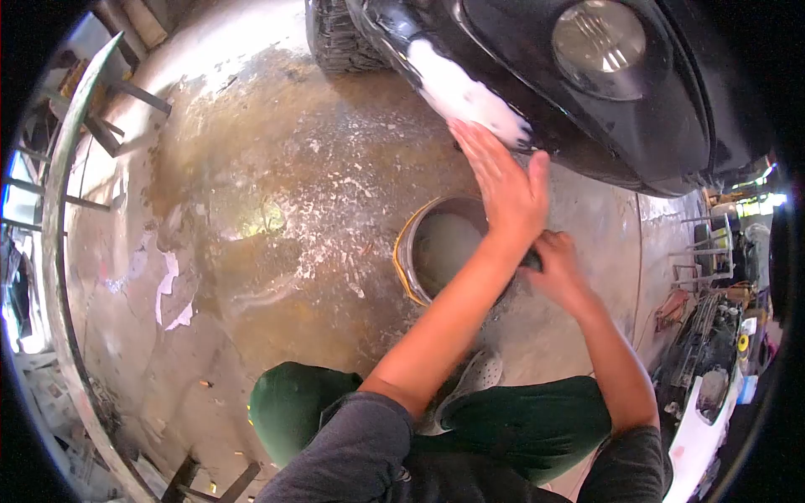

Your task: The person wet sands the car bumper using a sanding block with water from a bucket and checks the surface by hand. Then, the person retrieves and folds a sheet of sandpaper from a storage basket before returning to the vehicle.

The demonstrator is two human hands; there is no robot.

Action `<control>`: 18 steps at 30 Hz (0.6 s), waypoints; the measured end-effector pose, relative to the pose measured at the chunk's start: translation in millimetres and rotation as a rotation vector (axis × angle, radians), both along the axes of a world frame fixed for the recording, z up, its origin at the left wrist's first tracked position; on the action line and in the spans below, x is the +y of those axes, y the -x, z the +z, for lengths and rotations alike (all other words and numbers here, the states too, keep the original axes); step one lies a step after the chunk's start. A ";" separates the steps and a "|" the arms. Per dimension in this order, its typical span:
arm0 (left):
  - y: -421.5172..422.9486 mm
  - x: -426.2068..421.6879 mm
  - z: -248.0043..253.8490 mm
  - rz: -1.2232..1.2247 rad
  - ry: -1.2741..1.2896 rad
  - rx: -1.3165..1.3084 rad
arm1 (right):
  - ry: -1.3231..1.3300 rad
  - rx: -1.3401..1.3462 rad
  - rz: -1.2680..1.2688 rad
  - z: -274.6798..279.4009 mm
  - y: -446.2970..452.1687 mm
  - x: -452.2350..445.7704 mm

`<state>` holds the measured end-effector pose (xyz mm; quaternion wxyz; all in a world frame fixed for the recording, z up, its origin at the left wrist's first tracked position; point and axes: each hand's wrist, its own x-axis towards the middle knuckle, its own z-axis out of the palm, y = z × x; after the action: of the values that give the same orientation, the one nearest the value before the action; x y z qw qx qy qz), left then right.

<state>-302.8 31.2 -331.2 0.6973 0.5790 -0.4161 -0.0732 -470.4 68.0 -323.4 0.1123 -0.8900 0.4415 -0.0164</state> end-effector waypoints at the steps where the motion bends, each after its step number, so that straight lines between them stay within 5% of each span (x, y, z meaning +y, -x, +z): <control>1: 7.9 5.1 -1.5 -0.039 -0.042 -0.019 | -0.003 -0.049 0.055 -8.3 -19.4 4.9; 4: 30.0 24.4 -8.4 -0.164 -0.118 -0.086 | 0.048 0.152 0.476 -78.2 -34.4 -6.8; 6: 38.0 36.8 -19.1 -0.308 -0.230 -0.066 | -0.031 0.514 0.484 -84.9 -81.5 -4.6; 9: 17.7 44.2 -42.6 -0.635 -0.537 0.084 | -0.097 0.731 0.461 -189.8 -77.1 -8.1; 16: 18.6 24.7 -230.3 -0.740 -1.186 -0.390 | -0.215 0.659 0.339 -234.0 -53.7 7.9; 18: 27.1 19.5 -230.8 -0.806 -1.256 -0.368 | -0.244 0.594 0.330 -239.9 -38.5 11.7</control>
<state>-329.8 50.7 -562.0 0.0767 0.6728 -0.5847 -0.4467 -431.9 79.7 -563.3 0.0856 -0.8953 0.3041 0.3140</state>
